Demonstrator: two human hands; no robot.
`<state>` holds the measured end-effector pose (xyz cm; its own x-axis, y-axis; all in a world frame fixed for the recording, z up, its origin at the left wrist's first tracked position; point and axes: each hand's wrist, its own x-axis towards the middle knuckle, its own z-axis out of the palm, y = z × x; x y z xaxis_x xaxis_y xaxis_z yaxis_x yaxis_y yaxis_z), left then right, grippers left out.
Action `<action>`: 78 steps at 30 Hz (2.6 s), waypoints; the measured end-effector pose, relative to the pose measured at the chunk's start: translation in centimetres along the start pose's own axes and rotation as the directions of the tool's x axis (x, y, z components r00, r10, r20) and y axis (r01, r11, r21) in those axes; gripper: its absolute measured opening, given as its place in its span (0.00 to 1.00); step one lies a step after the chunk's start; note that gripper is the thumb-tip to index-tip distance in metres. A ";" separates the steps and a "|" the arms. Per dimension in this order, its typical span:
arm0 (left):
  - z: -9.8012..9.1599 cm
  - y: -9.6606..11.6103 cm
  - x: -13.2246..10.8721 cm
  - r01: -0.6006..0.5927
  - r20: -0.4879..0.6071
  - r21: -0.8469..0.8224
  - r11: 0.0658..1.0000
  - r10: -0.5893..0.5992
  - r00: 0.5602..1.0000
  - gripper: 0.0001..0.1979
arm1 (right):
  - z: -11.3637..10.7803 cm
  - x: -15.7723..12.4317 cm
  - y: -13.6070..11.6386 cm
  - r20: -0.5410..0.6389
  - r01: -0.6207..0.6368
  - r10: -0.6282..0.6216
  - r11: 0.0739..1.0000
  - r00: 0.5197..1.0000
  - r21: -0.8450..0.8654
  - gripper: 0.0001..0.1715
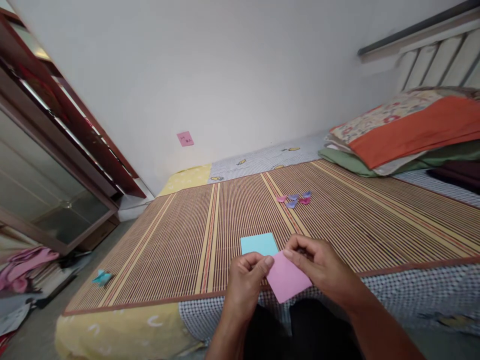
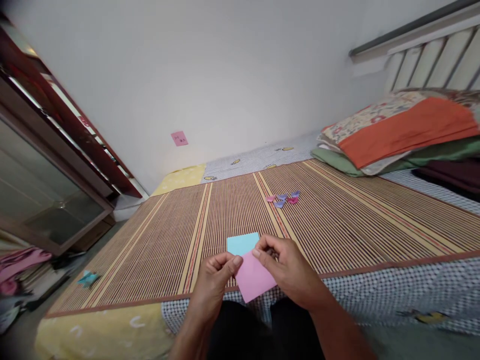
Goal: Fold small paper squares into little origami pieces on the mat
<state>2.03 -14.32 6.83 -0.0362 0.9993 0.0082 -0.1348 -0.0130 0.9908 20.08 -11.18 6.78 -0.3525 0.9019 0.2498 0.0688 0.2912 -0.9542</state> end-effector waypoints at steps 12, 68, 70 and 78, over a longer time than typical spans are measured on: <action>-0.1 0.1 -0.4 0.067 0.099 -0.125 0.990 -0.054 0.994 0.17 | -0.3 0.2 0.4 -0.086 -0.023 0.027 0.999 0.996 0.045 0.17; 0.1 -0.3 -0.7 -0.056 -0.067 -0.112 0.992 0.049 0.997 0.16 | 0.6 0.2 0.8 -0.147 0.020 -0.001 0.992 0.989 0.127 0.20; 0.1 -0.4 -0.7 -0.071 -0.122 -0.099 0.992 0.059 0.991 0.16 | 0.0 0.3 1.0 -0.226 0.025 0.020 0.980 0.974 0.198 0.19; 1.4 -1.0 -1.3 -0.127 -0.133 -0.067 0.990 0.117 0.984 0.14 | 2.6 0.3 0.3 -0.084 0.003 0.030 0.929 0.996 0.371 0.16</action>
<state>3.61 -15.54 6.00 -0.1834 0.9773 0.1063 -0.1954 -0.1422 0.9704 17.55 -11.62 6.12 -0.2702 0.9339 0.2340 -0.2833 0.1552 -0.9464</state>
